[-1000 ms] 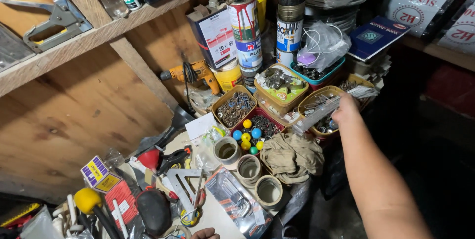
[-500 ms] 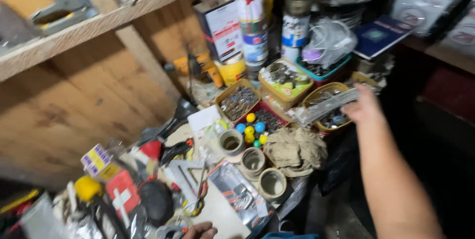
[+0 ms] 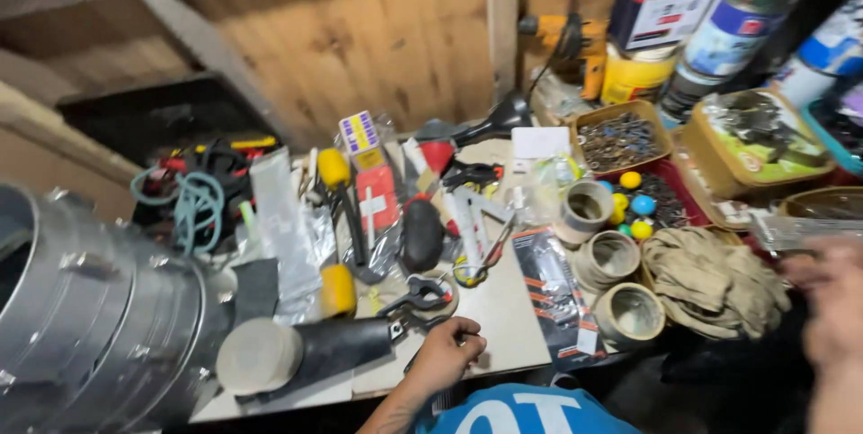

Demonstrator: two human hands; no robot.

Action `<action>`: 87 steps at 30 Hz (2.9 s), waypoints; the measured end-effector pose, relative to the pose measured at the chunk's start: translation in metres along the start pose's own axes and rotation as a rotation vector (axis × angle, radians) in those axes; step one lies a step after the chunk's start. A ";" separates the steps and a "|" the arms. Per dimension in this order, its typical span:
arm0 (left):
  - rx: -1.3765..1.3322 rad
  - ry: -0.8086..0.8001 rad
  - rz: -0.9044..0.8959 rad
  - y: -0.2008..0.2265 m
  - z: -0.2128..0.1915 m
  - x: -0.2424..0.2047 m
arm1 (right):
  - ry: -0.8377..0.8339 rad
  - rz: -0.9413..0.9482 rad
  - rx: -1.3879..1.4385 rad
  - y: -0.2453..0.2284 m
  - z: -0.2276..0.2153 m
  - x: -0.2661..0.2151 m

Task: The person organizes a cluttered workbench by moving various items, including a roll of tape, a white box, a cloth, and a package of screws. They also handle a metal mesh strip and a yellow rubber mallet, placing them in different positions on the table.

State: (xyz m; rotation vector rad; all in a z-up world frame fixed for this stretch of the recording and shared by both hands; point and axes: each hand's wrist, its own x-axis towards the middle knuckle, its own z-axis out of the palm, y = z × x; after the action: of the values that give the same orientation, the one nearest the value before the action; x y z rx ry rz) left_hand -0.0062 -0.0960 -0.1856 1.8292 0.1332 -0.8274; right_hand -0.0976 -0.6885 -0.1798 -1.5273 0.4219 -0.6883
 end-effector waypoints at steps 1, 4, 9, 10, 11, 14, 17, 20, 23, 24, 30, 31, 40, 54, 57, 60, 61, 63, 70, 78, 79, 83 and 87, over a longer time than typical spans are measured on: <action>0.063 0.006 0.000 -0.001 -0.003 -0.003 | 0.076 -0.083 -0.214 -0.007 0.071 -0.048; 0.162 0.002 0.004 -0.009 -0.016 -0.009 | 0.006 0.061 -0.477 -0.030 0.158 -0.109; 0.238 0.128 0.069 -0.026 -0.052 0.009 | -0.158 0.324 -0.421 -0.013 0.228 -0.172; 0.368 0.241 0.158 -0.036 -0.062 0.022 | -0.202 0.403 -0.375 -0.012 0.238 -0.183; 0.367 0.242 0.156 -0.027 -0.076 0.030 | -0.205 0.404 -0.376 -0.016 0.242 -0.189; 0.364 0.409 0.093 -0.009 -0.118 0.066 | -0.273 0.393 -0.418 -0.031 0.251 -0.202; 0.451 0.478 0.081 -0.009 -0.152 0.123 | -0.247 0.434 -0.474 -0.048 0.251 -0.207; 0.583 0.597 0.158 -0.006 -0.169 0.162 | -0.236 0.384 -0.478 -0.050 0.239 -0.214; 0.716 0.688 0.025 -0.005 -0.177 0.179 | -0.123 0.477 -0.453 -0.034 0.217 -0.227; 0.744 0.706 -0.003 -0.008 -0.178 0.186 | -0.069 0.505 -0.400 -0.027 0.210 -0.231; 0.627 0.656 -0.115 0.016 -0.180 0.169 | 0.095 0.458 -0.346 -0.007 0.183 -0.257; 0.506 0.660 -0.148 0.023 -0.180 0.161 | 0.097 0.476 -0.363 -0.004 0.179 -0.257; 0.239 0.441 0.275 -0.025 -0.104 0.132 | -0.126 0.560 -0.414 0.005 0.221 -0.238; 0.581 -0.155 0.324 -0.032 -0.006 0.008 | -0.534 0.597 -0.368 0.036 0.305 -0.230; 0.854 0.006 0.396 -0.083 -0.016 0.029 | -0.459 0.581 -0.338 0.048 0.285 -0.227; 1.061 0.197 0.394 -0.114 -0.024 0.035 | -0.370 0.625 -0.447 0.042 0.268 -0.220; 1.124 0.265 0.315 -0.117 -0.026 0.031 | -0.341 0.638 -0.526 0.038 0.262 -0.219; 1.091 0.252 0.384 -0.122 -0.022 0.032 | -0.330 0.639 -0.529 0.034 0.257 -0.220; 0.732 -0.064 0.570 -0.062 0.016 0.036 | -0.390 0.615 -0.533 0.055 0.257 -0.226; 0.699 0.510 0.247 -0.040 -0.062 0.063 | -0.356 0.670 -0.542 0.042 0.260 -0.225; 1.314 0.577 0.389 -0.062 -0.079 0.079 | -0.334 0.670 -0.499 0.046 0.257 -0.226; 0.986 0.321 0.138 -0.017 -0.135 0.064 | -0.309 0.684 -0.512 0.046 0.255 -0.225; 0.319 0.327 -0.014 -0.003 -0.186 0.058 | -0.307 0.690 -0.495 0.037 0.262 -0.222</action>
State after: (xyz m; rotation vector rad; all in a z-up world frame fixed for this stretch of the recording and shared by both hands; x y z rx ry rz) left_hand 0.1236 0.0485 -0.1876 2.2600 0.2327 -0.5760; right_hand -0.0882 -0.3496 -0.2462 -1.7573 0.8680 0.2085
